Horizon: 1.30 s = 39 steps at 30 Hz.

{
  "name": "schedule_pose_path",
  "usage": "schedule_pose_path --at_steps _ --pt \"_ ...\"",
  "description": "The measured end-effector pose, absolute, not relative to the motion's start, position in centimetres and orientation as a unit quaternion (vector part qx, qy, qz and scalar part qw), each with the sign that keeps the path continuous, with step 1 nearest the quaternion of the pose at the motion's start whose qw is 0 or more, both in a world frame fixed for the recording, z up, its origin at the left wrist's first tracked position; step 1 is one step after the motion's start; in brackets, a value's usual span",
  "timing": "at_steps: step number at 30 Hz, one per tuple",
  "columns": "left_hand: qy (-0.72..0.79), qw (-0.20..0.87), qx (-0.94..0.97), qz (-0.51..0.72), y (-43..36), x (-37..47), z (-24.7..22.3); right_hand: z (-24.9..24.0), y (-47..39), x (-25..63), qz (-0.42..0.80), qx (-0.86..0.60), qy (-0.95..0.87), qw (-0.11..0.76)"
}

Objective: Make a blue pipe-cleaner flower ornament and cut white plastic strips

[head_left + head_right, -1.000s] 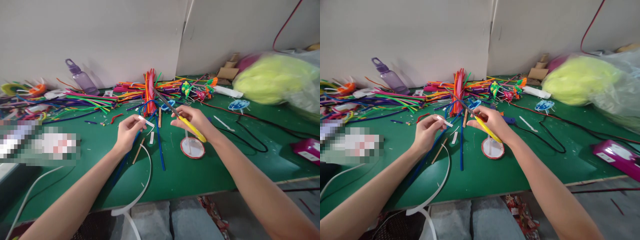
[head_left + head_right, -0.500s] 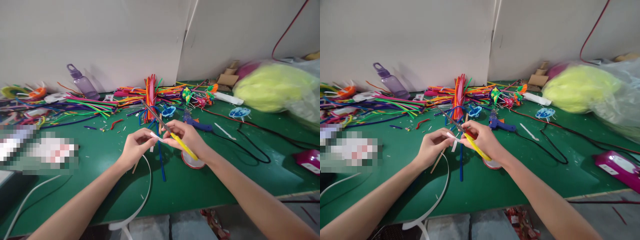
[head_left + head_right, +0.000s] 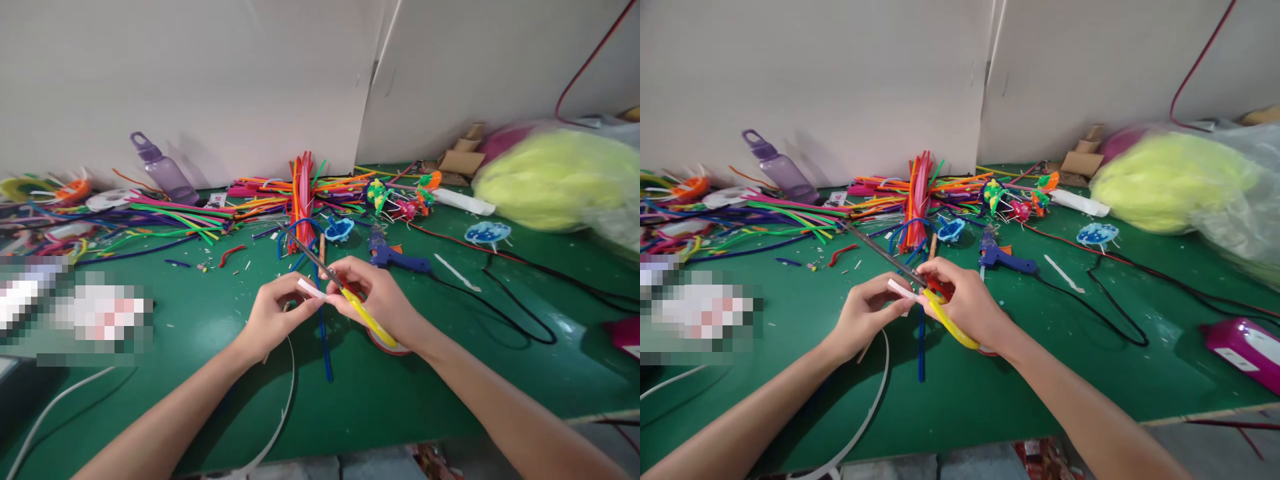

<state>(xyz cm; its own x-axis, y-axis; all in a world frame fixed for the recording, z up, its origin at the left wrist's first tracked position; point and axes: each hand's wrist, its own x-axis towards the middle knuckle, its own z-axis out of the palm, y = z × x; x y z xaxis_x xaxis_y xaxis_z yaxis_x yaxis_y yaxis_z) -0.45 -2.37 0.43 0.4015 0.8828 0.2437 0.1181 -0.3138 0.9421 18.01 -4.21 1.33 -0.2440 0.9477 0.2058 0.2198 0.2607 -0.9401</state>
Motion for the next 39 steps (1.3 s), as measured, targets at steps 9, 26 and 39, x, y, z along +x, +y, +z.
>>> schedule_pose_path --at_steps 9,26,39 --pt "0.371 0.462 0.637 0.493 -1.8 -1.3 0.4 2.0 -3.1 21.0 0.246 -0.519 -0.735 0.359" --pt "0.313 0.470 0.615 0.551 -1.5 -1.4 -0.5 2.0 -3.4 22.5 0.162 -0.466 -0.835 0.243" --pt "0.344 0.432 0.630 0.546 -1.4 -1.4 -0.6 1.9 -3.8 21.8 0.163 -0.455 -0.836 0.259"
